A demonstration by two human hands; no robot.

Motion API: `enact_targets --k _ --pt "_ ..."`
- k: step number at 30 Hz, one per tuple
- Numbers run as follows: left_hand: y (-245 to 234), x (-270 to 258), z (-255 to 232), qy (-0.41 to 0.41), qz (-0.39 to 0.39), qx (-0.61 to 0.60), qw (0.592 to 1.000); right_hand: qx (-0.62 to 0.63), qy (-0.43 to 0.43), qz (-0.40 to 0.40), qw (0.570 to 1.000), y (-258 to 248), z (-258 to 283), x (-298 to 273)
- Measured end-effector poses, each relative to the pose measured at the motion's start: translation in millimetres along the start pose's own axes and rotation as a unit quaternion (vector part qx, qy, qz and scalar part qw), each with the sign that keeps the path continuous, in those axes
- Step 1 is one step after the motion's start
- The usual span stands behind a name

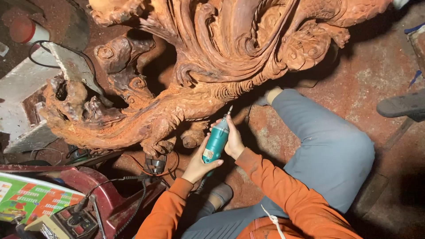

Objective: Using a rotary power tool to carve intricate decorative patterns into a large wooden sculpture.

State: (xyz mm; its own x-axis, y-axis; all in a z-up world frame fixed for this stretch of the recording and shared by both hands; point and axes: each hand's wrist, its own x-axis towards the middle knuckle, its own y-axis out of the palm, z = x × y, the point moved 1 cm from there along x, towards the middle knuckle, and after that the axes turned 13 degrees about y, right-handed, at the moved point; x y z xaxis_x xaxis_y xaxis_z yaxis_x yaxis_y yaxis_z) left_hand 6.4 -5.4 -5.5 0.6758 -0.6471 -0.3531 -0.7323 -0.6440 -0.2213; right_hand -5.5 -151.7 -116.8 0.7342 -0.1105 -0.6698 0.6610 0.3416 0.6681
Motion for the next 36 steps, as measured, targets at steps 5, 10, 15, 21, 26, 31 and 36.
enact_targets --k 5,10,15,21,26,31,36 --pt "6.6 16.2 -10.3 -0.020 -0.015 0.043 0.999 -0.021 -0.044 -0.008 0.999 -0.7 12.5 9.5" --pt "16.9 23.4 -41.5 -0.053 -0.029 0.085 0.995 -0.034 -0.047 -0.003 0.998 -10.6 22.3 26.1" --pt "25.3 29.0 -43.9 -0.075 -0.048 0.085 0.992 -0.117 -0.081 -0.046 0.989 11.7 41.3 -0.7" --pt "21.1 35.2 -36.1 -0.084 -0.052 0.080 0.992 -0.111 -0.091 -0.061 0.988 6.5 34.0 16.6" --pt "17.5 35.8 -34.3 -0.083 -0.052 0.069 0.993 -0.063 -0.076 -0.078 0.992 1.0 30.6 24.3" --pt "12.2 36.4 -25.9 -0.063 -0.054 0.053 0.995 -0.046 -0.074 -0.087 0.992 4.6 32.0 23.0" --pt "9.1 36.8 -17.5 -0.041 -0.047 0.049 0.997 -0.046 -0.069 -0.091 0.992 7.0 32.5 21.4"
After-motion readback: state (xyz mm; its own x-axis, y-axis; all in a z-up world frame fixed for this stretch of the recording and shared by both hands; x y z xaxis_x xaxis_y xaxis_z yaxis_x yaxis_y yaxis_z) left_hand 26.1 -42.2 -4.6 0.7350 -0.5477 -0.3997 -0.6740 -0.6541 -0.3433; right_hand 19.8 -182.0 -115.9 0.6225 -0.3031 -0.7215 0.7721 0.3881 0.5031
